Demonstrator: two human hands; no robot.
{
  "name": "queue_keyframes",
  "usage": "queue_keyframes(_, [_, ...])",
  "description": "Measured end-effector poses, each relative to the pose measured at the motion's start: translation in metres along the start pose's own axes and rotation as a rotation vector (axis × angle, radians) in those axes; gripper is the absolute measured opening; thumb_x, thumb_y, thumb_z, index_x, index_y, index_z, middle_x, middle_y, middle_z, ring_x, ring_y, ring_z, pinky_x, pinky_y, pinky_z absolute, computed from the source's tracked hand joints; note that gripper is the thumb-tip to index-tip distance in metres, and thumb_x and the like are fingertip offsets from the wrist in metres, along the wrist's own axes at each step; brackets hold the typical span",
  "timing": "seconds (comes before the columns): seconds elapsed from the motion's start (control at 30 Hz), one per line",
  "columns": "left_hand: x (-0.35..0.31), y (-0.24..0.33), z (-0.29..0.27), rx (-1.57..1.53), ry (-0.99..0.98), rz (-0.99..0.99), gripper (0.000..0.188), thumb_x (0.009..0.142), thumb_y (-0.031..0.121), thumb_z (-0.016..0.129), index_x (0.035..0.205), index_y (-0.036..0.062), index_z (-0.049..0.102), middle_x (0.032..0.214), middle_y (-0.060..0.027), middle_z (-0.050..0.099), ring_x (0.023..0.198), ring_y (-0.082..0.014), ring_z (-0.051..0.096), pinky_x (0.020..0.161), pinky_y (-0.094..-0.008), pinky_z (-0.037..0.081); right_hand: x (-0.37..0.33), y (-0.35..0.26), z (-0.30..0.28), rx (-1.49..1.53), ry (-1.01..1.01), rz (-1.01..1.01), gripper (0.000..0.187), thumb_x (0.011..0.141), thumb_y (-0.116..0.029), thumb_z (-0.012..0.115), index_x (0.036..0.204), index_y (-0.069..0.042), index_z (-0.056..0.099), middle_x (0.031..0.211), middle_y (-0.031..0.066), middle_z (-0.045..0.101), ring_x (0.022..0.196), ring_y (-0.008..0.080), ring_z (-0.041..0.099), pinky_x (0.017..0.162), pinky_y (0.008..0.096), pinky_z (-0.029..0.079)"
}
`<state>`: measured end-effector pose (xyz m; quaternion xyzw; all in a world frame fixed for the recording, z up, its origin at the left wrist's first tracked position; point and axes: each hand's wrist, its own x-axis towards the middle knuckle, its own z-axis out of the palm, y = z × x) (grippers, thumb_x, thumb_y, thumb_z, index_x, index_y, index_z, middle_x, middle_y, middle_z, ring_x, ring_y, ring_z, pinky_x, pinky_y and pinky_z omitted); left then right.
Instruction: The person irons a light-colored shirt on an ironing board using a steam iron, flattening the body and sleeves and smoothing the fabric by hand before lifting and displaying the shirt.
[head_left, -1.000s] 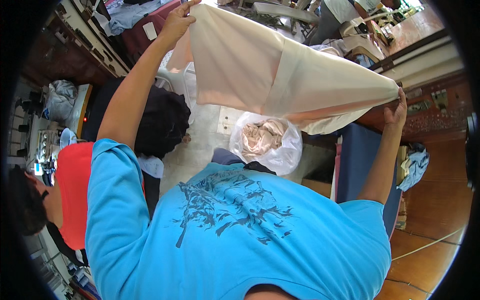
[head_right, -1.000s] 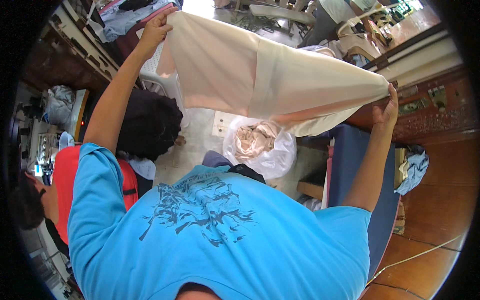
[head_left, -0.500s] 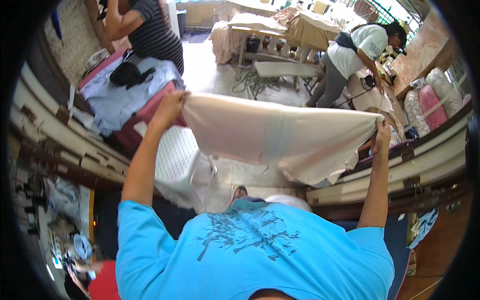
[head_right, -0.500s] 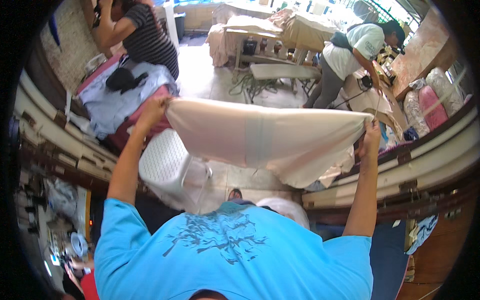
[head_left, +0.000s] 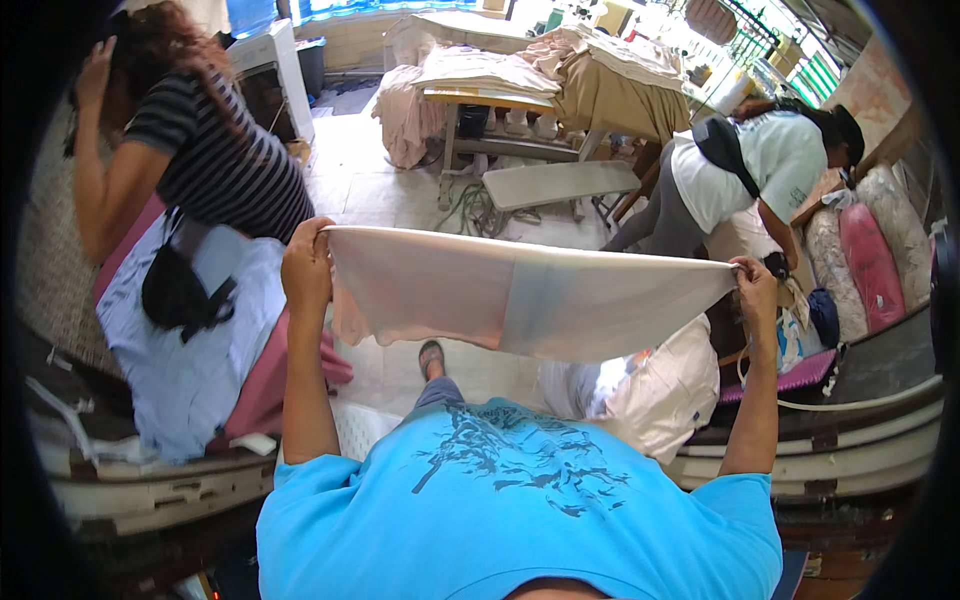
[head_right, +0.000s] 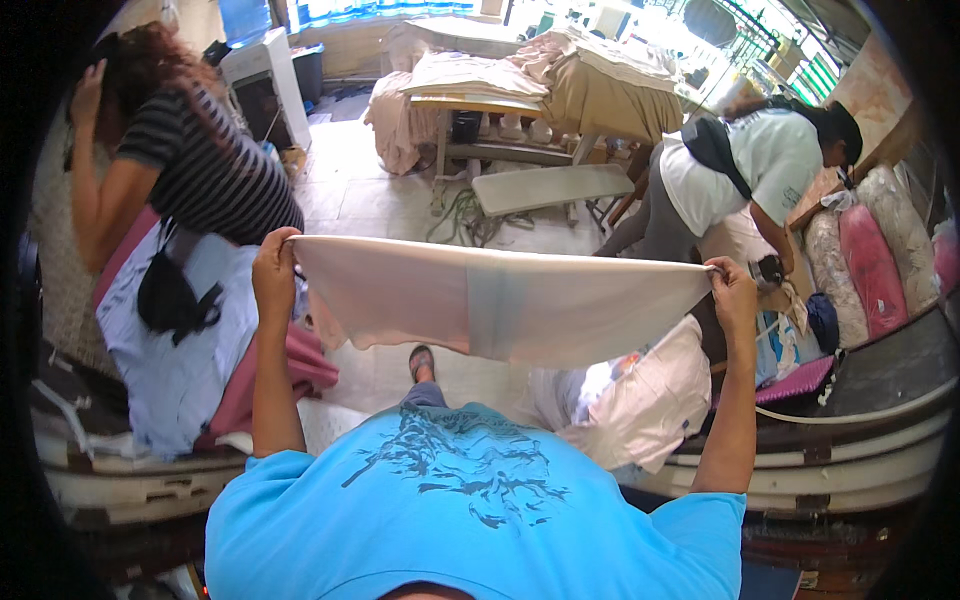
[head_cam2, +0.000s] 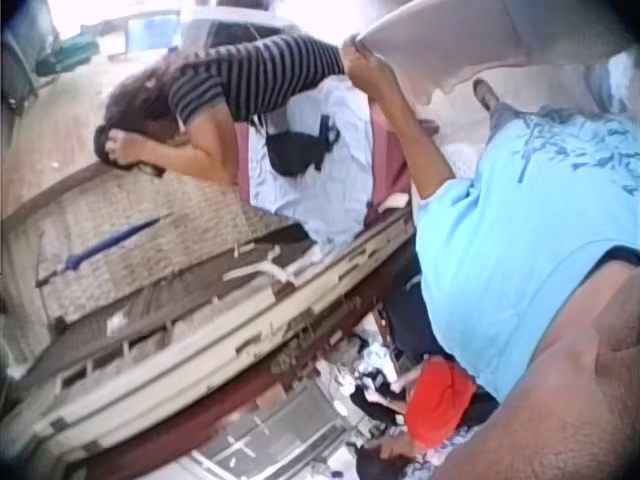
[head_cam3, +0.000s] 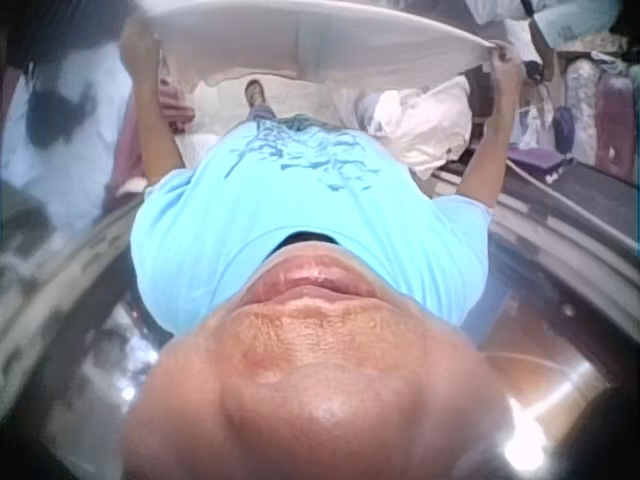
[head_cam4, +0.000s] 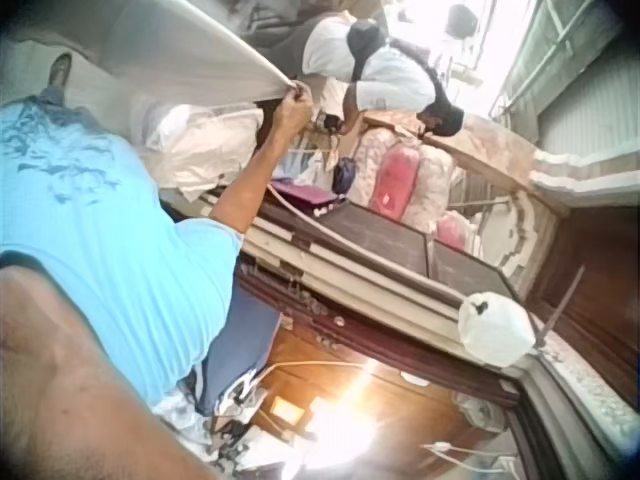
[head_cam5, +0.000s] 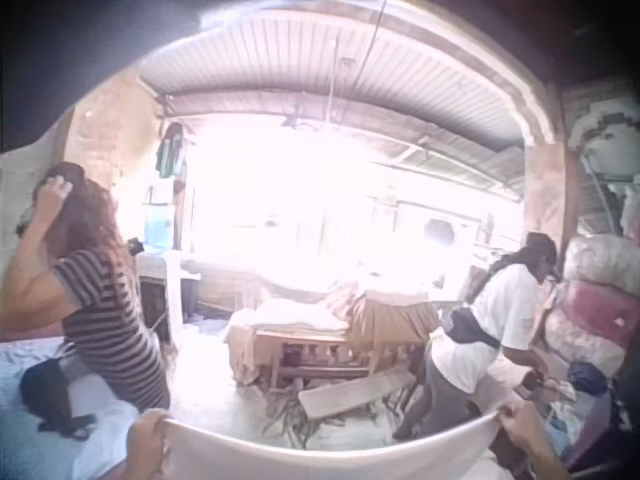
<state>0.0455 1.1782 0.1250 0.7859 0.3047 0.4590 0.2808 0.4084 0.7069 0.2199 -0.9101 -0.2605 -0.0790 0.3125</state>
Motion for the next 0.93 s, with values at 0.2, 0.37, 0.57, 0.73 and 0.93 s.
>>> queue_keyframes(0.2, [0.125, -0.044, 0.087, -0.231, -0.024, -0.09, 0.017, 0.091, 0.009, 0.047, 0.096, 0.003, 0.062, 0.076, -0.0042, 0.059, 0.061, -0.0081, 0.05, 0.055, -0.0239, 0.042, 0.14, 0.035, 0.071, -0.019, 0.298, -0.16, 0.011, 0.092, -0.011, 0.052, 0.093, -0.005, 0.061, 0.067, -0.0002, 0.054, 0.054, 0.0048, 0.047, 0.047, 0.0203, 0.037])
queue_keyframes(0.37, [0.251, -0.065, 0.132, -0.247, -0.044, -0.071, 0.017, 0.092, 0.011, 0.048, 0.097, 0.0025, 0.062, 0.075, -0.0014, 0.059, 0.062, -0.0067, 0.051, 0.052, -0.0199, 0.043, 0.271, -0.028, 0.126, 0.286, 0.15, 0.107, 0.012, 0.093, -0.015, 0.05, 0.092, -0.007, 0.059, 0.061, -0.0036, 0.049, 0.041, 0.0034, 0.04, 0.037, 0.021, 0.03])
queue_keyframes(0.57, [0.428, -0.138, 0.219, -0.02, -0.15, -0.051, 0.019, 0.092, 0.016, 0.049, 0.098, 0.0039, 0.063, 0.075, -0.0007, 0.062, 0.055, -0.0089, 0.053, 0.052, -0.024, 0.045, 0.479, -0.043, 0.225, 0.388, 0.178, -0.032, 0.013, 0.091, -0.015, 0.052, 0.095, -0.005, 0.059, 0.068, 0.0024, 0.059, 0.052, 0.0089, 0.057, 0.045, 0.024, 0.045])
queue_keyframes(0.73, [0.609, -0.183, 0.299, -0.025, -0.157, -0.053, 0.023, 0.092, 0.019, 0.047, 0.092, 0.0039, 0.064, 0.073, -0.0007, 0.063, 0.059, -0.0093, 0.059, 0.056, -0.0238, 0.046, 0.685, -0.058, 0.313, 0.458, 0.043, -0.009, 0.021, 0.092, -0.022, 0.051, 0.098, -0.004, 0.06, 0.077, 0.0036, 0.063, 0.063, 0.0114, 0.061, 0.058, 0.0251, 0.049])
queue_keyframes(0.93, [0.797, -0.206, 0.351, 0.084, -0.028, 0.165, 0.034, 0.095, 0.035, 0.043, 0.099, 0.0093, 0.066, 0.081, 0.0024, 0.063, 0.069, -0.0058, 0.051, 0.065, -0.0215, 0.043, 0.912, -0.079, 0.346, 0.73, 0.123, -0.525, 0.027, 0.087, -0.024, 0.056, 0.108, -0.006, 0.061, 0.094, 0.0068, 0.067, 0.084, 0.0136, 0.062, 0.078, 0.0246, 0.049])
